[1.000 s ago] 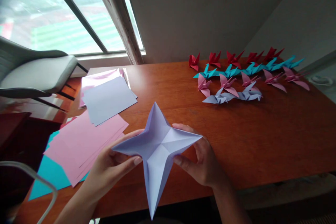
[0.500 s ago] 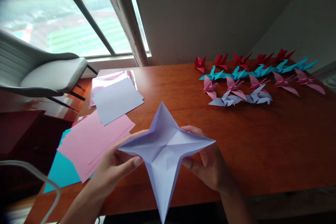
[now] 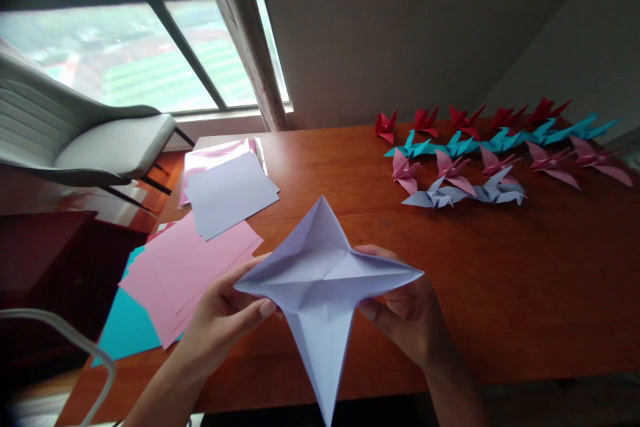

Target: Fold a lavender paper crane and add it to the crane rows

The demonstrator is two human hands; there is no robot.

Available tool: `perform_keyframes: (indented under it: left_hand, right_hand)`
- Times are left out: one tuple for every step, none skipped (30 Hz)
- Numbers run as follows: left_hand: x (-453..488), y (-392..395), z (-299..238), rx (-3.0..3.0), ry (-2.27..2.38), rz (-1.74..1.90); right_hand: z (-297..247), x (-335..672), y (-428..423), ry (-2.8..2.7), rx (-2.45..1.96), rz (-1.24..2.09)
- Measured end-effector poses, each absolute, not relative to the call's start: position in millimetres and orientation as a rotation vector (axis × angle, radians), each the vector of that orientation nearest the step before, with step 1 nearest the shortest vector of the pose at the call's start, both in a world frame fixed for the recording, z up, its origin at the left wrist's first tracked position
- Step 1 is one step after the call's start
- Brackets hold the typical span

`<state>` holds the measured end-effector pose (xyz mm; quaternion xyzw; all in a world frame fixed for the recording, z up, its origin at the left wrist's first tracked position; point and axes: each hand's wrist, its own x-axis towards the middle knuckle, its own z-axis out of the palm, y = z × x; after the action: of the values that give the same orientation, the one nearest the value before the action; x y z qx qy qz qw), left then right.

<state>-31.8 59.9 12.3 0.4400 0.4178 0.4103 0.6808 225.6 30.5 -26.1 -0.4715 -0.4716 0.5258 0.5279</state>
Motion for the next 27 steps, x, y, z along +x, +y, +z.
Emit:
perform_keyframes:
  left_hand:
    - [-31.6,59.8,12.3,0.984,0.951,0.921]
    - [-31.5,59.5,12.2,0.983,0.967,0.918]
    - [-31.4,59.0,12.1,0.982,0.981,0.911]
    - [-31.5,58.5,12.0,0.981,0.993,0.904]
    - [-31.6,58.0,11.9,0.98,1.0,0.897]
    - [-31.6,57.6,11.8,0.982,1.005,0.895]
    - [-31.7,57.4,11.8,0.987,1.005,0.899]
    - [-31.7,57.4,11.8,0.996,1.008,0.905]
    - [-31.7,57.6,11.8,1.006,1.013,0.915]
    - [-31.7,57.9,11.8,1.015,1.018,0.929]
    - [-31.7,58.3,11.7,1.019,1.02,0.948]
    - [-31.7,58.6,11.6,1.018,1.017,0.971]
    - [-31.6,58.9,11.4,1.012,1.013,0.992]
    - [-31.6,59.0,11.2,1.003,1.007,1.014]
    - [-31.4,58.9,11.1,0.993,0.997,1.031]
    - [-31.1,58.8,11.2,0.982,0.986,1.045]
    - [-30.7,58.5,11.4,0.971,0.976,1.058]
    - [-30.3,58.3,11.8,0.962,0.97,1.067]
    - [-29.7,58.1,12.4,0.954,0.969,1.074]
    - [-29.2,58.0,13.0,0.95,0.972,1.078]
    - [-28.8,57.9,13.6,0.949,0.977,1.078]
    - [-28.5,58.0,14.0,0.952,0.983,1.08]
    - [-28.4,58.2,14.1,0.956,0.99,1.08]
    - [-28.5,58.3,14.0,0.961,0.995,1.082]
    - [-28.7,58.5,13.5,0.966,1.0,1.083]
    - [-29.0,58.6,12.7,0.969,1.002,1.084]
    - [-29.4,58.7,11.9,0.969,1.002,1.084]
  right_hand:
    - [-25.7,225.8,30.2,-1.131,-1.142,1.262]
    - [-25.6,226.2,29.9,-1.137,-1.154,1.262]
    - [-25.7,226.6,29.7,-1.142,-1.167,1.256]
    - [-26.2,227.0,29.4,-1.146,-1.178,1.248]
    - [-26.7,227.3,29.1,-1.148,-1.185,1.241]
    - [-27.2,227.5,28.9,-1.146,-1.188,1.24]
    - [-27.6,227.5,28.7,-1.137,-1.185,1.246]
    - [-27.7,227.4,28.6,-1.126,-1.18,1.261]
    - [-27.6,227.2,28.6,-1.118,-1.175,1.279]
    - [-27.3,227.0,28.6,-1.117,-1.175,1.293]
    - [-26.9,226.8,28.6,-1.123,-1.182,1.296]
    - [-26.3,226.6,28.6,-1.136,-1.194,1.289]
    - [-25.9,226.4,28.6,-1.148,-1.207,1.274]
    - [-25.6,226.3,28.5,-1.154,-1.218,1.256]
    - [-25.4,226.1,28.4,-1.146,-1.228,1.241]
    - [-25.4,225.9,28.3,-1.13,-1.233,1.233]
    - [-25.5,225.6,28.1,-1.109,-1.236,1.232]
    - [-25.7,225.2,28.0,-1.09,-1.237,1.236]
    - [-25.9,224.9,28.0,-1.075,-1.234,1.242]
    - [-26.0,224.5,28.0,-1.069,-1.23,1.245]
    - [-26.1,224.2,28.0,-1.073,-1.227,1.242]
    - [-26.0,223.9,28.1,-1.086,-1.226,1.23]
    - [-25.9,223.6,28.2,-1.104,-1.229,1.213]
    - [-25.6,223.5,28.3,-1.125,-1.235,1.194]
    - [-25.3,223.4,28.4,-1.145,-1.24,1.177]
    - [-25.2,223.4,28.5,-1.162,-1.244,1.166]
    - [-25.2,223.5,28.5,-1.174,-1.245,1.163]
